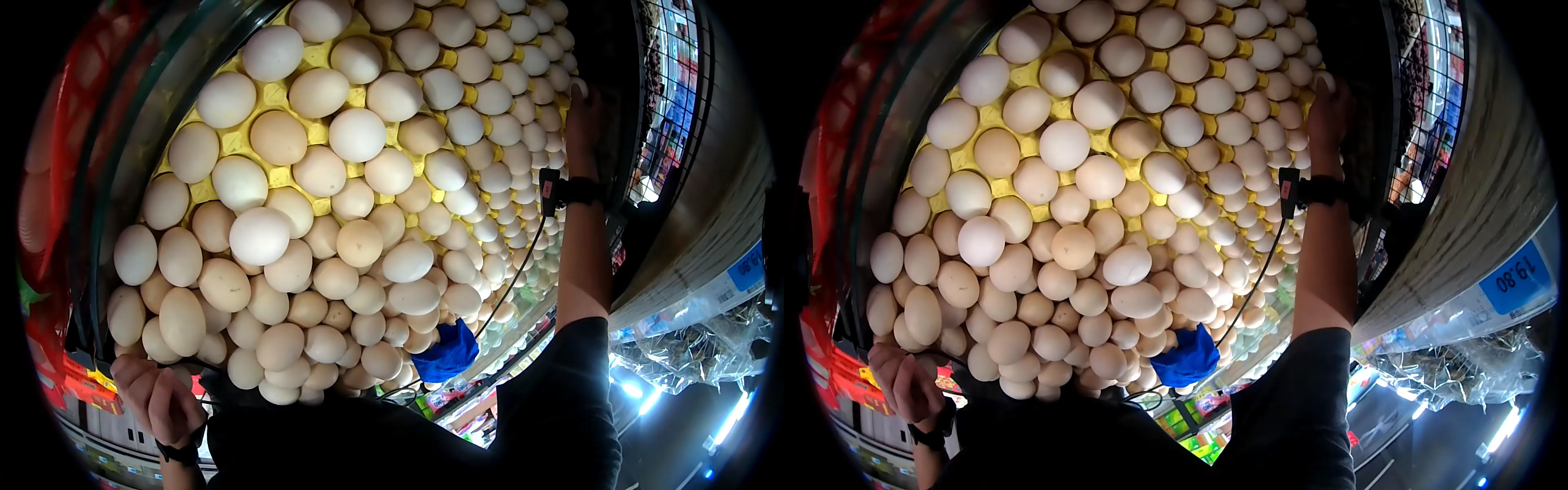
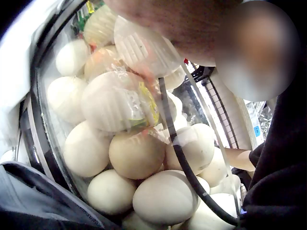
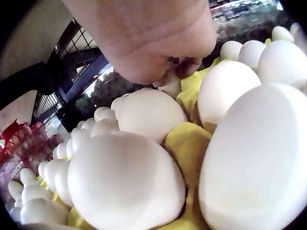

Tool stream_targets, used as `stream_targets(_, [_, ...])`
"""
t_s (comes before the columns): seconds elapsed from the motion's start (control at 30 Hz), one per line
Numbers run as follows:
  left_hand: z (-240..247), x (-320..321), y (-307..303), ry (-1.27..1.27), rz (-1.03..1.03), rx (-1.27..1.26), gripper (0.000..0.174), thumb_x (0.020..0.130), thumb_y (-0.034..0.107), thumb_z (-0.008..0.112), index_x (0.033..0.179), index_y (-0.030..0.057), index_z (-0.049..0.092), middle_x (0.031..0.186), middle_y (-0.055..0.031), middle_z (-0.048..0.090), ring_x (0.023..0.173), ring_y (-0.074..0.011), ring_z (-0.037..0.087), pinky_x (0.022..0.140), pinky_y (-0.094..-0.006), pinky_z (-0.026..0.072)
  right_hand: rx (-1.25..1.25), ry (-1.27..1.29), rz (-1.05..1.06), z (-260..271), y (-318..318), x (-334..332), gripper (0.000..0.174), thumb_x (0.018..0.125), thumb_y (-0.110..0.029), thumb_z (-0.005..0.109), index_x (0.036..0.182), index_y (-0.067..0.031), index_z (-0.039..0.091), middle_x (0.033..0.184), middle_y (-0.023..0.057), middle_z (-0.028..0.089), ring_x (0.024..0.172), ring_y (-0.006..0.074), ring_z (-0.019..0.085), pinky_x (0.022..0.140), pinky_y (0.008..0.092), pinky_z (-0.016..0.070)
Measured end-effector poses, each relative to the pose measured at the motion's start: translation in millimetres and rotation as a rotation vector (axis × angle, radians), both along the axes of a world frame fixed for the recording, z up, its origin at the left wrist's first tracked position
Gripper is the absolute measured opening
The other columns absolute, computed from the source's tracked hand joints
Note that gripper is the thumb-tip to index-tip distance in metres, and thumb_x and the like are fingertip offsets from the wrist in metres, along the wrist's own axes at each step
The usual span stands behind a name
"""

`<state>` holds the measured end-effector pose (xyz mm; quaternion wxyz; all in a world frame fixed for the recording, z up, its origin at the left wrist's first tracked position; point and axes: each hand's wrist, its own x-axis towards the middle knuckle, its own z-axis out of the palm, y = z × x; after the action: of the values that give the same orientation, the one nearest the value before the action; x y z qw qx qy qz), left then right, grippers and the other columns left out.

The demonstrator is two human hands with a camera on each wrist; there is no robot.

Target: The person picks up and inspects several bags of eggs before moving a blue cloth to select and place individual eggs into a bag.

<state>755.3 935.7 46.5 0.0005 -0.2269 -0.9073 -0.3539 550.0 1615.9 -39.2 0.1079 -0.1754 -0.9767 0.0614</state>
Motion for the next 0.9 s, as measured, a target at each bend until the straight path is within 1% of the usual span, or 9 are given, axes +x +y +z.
stream_targets(0.13, [-1, 0, 1, 0.007, -0.001, -0.001, 0.034, 0.073, -0.011, 0.050, 0.107, -0.0054, 0.055, 0.093, -0.0169, 0.054, 0.078, -0.0315, 0.052, 0.069, -0.0456, 0.0440, 0.019, -0.031, -0.017, 2, 2, -6, 0.046, 0.087, -0.033, 0.067, 0.123, -0.0042, 0.061, 0.122, 0.0217, 0.061, 0.112, 0.0372, 0.058, 0.096, 0.0404, 0.0453])
stream_targets(0.2, [0, -5, 7, 0.024, 0.036, -0.005, 0.032, 0.072, -0.010, 0.053, 0.103, -0.0026, 0.057, 0.089, -0.0135, 0.054, 0.078, -0.0299, 0.051, 0.066, -0.0435, 0.0426, -0.237, -0.154, -0.044, 14, 2, -9, 0.049, 0.084, -0.033, 0.070, 0.122, -0.0037, 0.061, 0.117, 0.0214, 0.063, 0.109, 0.0373, 0.060, 0.094, 0.0402, 0.0468])
stream_targets(0.37, [1, -6, 7, 0.053, 0.022, 0.010, 0.036, 0.072, -0.011, 0.053, 0.106, -0.0026, 0.058, 0.092, -0.0139, 0.054, 0.078, -0.0304, 0.052, 0.068, -0.0439, 0.0435, 0.003, -0.030, 0.087, 40, -47, 24, 0.047, 0.083, -0.027, 0.073, 0.121, -0.0018, 0.060, 0.112, 0.0153, 0.067, 0.103, 0.0287, 0.064, 0.088, 0.0371, 0.0498])
stream_targets(0.43, [-1, -6, 8, 0.072, 0.026, 0.001, 0.035, 0.072, -0.011, 0.053, 0.106, -0.0027, 0.058, 0.093, -0.0142, 0.055, 0.079, -0.0309, 0.053, 0.070, -0.0446, 0.0442, -0.342, -0.113, -0.023, 78, -121, 54, 0.040, 0.085, -0.018, 0.071, 0.120, -0.0014, 0.060, 0.111, 0.0103, 0.067, 0.100, 0.0217, 0.064, 0.083, 0.0316, 0.0505])
stream_targets(0.5, [2, -7, 10, 0.080, 0.028, -0.001, 0.034, 0.073, -0.011, 0.052, 0.105, -0.0027, 0.058, 0.093, -0.0143, 0.055, 0.079, -0.0315, 0.053, 0.071, -0.0450, 0.0446, -0.554, -0.290, 0.097, 106, -163, 94, 0.036, 0.086, -0.013, 0.070, 0.120, -0.0036, 0.061, 0.109, 0.0052, 0.066, 0.099, 0.0151, 0.062, 0.081, 0.0278, 0.0500])
stream_targets(0.57, [3, -7, 12, 0.085, 0.053, -0.013, 0.032, 0.073, -0.012, 0.052, 0.103, -0.0027, 0.058, 0.093, -0.0145, 0.055, 0.079, -0.0316, 0.053, 0.071, -0.0448, 0.0448, -0.575, -0.511, 0.168, 131, -214, 128, 0.036, 0.086, -0.011, 0.068, 0.120, -0.0053, 0.060, 0.108, 0.0058, 0.065, 0.096, 0.0187, 0.063, 0.080, 0.0308, 0.0506])
stream_targets(0.7, [0, -6, 10, 0.093, 0.047, 0.016, 0.028, 0.075, -0.011, 0.054, 0.101, -0.0023, 0.059, 0.093, -0.0145, 0.055, 0.081, -0.0313, 0.054, 0.073, -0.0444, 0.0454, -0.377, -0.615, 0.650, 143, -264, 168, 0.040, 0.083, -0.017, 0.074, 0.118, -0.0058, 0.059, 0.112, 0.0097, 0.062, 0.091, 0.0227, 0.061, 0.079, 0.0327, 0.0511])
stream_targets(0.83, [2, -7, 10, 0.112, 0.050, -0.018, 0.027, 0.076, -0.010, 0.054, 0.101, -0.0020, 0.059, 0.094, -0.0144, 0.055, 0.082, -0.0316, 0.054, 0.074, -0.0445, 0.0460, -0.438, -0.732, 0.471, 135, -293, 194, 0.052, 0.078, -0.024, 0.079, 0.119, -0.0053, 0.053, 0.111, 0.0121, 0.063, 0.089, 0.0286, 0.064, 0.076, 0.0366, 0.0531])
stream_targets(0.9, [1, -5, 9, 0.090, 0.057, 0.017, 0.026, 0.077, -0.009, 0.055, 0.102, -0.0016, 0.059, 0.094, -0.0140, 0.055, 0.083, -0.0319, 0.054, 0.074, -0.0445, 0.0463, -0.467, -0.671, 0.340, 129, -300, 203, 0.051, 0.076, -0.029, 0.078, 0.110, -0.0039, 0.050, 0.096, 0.0132, 0.063, 0.085, 0.0331, 0.063, 0.072, 0.0416, 0.0520])
